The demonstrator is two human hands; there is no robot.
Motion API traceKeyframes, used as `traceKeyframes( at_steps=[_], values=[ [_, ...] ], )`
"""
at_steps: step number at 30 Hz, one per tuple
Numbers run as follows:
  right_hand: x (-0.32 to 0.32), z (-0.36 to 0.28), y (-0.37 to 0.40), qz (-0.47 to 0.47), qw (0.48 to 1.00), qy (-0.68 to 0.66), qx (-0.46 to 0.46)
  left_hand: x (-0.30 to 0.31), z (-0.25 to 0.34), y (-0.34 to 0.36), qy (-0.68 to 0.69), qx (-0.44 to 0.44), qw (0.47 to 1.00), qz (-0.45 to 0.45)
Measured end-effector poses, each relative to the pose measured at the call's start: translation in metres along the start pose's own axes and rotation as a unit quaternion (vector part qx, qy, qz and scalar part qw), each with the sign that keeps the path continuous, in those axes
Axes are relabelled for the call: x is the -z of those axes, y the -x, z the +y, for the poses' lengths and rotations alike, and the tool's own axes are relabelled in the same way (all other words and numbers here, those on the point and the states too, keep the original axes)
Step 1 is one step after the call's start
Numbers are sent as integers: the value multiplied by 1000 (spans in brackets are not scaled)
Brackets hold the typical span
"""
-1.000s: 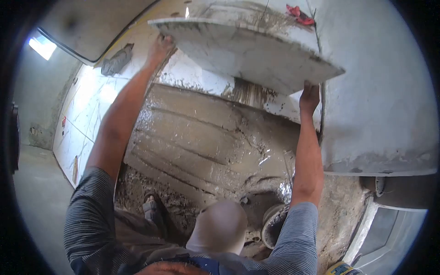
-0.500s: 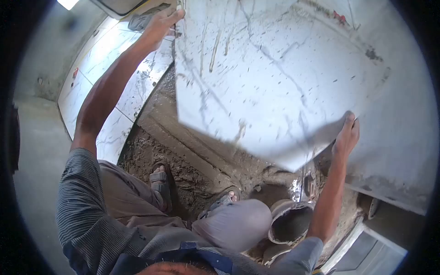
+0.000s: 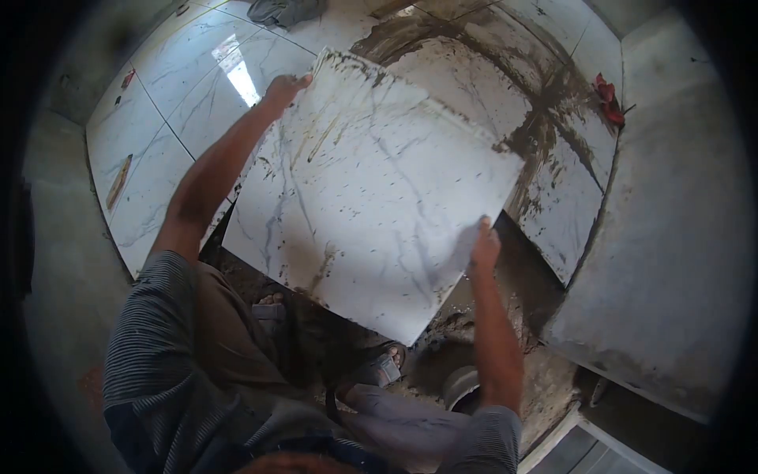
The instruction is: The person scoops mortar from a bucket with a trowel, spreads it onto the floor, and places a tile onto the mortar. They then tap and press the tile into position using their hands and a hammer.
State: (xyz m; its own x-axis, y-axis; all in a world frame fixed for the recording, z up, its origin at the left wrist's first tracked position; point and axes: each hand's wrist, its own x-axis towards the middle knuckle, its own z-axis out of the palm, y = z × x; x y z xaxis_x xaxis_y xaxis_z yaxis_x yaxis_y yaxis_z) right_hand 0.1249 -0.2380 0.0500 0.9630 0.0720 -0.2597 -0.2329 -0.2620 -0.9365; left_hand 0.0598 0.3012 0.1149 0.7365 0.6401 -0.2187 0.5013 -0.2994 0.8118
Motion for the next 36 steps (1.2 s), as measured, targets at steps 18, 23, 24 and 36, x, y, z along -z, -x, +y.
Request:
traceKeyframes(
  at_steps=[18, 23, 24, 36],
  values=[
    [-69, 57, 48, 101, 983, 76, -133, -74, -81, -52, -51, -14, 997, 47],
    [-61, 54, 35, 103, 982, 65, -147, -83, -72, -57, -88, -34, 995, 39],
    [-63, 42, 38, 94, 982, 30, -162, -87, -74, -60, -81, -32, 996, 37],
    [-60, 90, 16, 113, 976, 99, -156, -99, -77, -64, -72, -56, 996, 21]
  ],
)
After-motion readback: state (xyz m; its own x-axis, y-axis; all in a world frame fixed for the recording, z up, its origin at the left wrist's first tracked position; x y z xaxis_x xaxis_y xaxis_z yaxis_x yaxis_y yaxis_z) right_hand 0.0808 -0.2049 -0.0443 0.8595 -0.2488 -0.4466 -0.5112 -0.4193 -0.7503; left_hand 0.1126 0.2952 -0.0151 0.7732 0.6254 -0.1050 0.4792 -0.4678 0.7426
